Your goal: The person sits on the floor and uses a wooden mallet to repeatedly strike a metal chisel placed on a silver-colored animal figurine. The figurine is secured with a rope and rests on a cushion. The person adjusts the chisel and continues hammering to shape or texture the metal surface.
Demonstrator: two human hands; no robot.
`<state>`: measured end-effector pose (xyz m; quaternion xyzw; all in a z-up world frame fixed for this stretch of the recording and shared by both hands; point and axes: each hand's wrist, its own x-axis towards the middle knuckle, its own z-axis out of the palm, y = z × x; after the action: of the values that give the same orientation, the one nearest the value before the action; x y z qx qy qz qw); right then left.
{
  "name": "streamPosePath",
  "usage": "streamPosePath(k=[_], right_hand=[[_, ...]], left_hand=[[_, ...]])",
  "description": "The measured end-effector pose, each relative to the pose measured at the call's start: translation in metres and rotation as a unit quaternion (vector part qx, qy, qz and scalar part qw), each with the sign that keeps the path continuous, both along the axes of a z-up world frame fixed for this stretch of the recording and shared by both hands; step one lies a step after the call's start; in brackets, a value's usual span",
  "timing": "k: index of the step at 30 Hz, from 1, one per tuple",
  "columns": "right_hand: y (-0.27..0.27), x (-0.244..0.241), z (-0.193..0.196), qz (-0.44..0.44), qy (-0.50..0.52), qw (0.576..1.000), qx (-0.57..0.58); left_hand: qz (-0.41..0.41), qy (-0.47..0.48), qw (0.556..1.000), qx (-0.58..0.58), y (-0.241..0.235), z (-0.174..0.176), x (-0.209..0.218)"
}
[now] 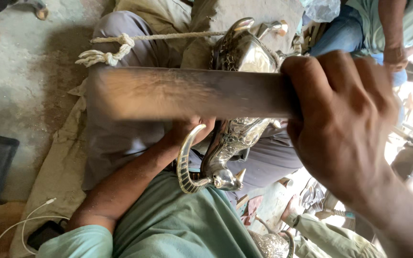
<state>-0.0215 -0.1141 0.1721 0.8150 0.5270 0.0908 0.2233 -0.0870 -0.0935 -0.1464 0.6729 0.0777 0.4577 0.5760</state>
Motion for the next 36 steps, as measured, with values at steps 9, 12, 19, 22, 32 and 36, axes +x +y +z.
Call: streamPosePath(k=[9, 12, 19, 22, 32, 36], right_hand=[[-0.018, -0.005, 0.004, 0.046, -0.185, 0.975, -0.112], [-0.024, -0.003, 0.003, 0.053, -0.156, 0.983, -0.078], [-0.033, 0.000, 0.003, 0.045, -0.177, 0.979, -0.095], [-0.030, -0.005, 0.005, 0.084, -0.288, 0.942, -0.148], [-0.024, -0.012, 0.007, 0.024, -0.202, 0.967, -0.157], [-0.020, -0.017, 0.018, -0.009, -0.101, 0.987, -0.125]], left_hand=[[-0.032, 0.044, 0.999, -0.001, -0.003, -0.008, 0.001], [-0.065, 0.087, 0.993, -0.041, 0.003, -0.001, -0.003], [-0.017, 0.040, 0.999, 0.004, 0.015, 0.016, -0.002], [-0.026, 0.054, 0.998, 0.000, 0.016, 0.014, -0.001], [-0.051, 0.080, 0.995, -0.004, 0.007, -0.001, -0.002], [-0.038, 0.059, 0.998, 0.001, 0.010, 0.007, -0.003]])
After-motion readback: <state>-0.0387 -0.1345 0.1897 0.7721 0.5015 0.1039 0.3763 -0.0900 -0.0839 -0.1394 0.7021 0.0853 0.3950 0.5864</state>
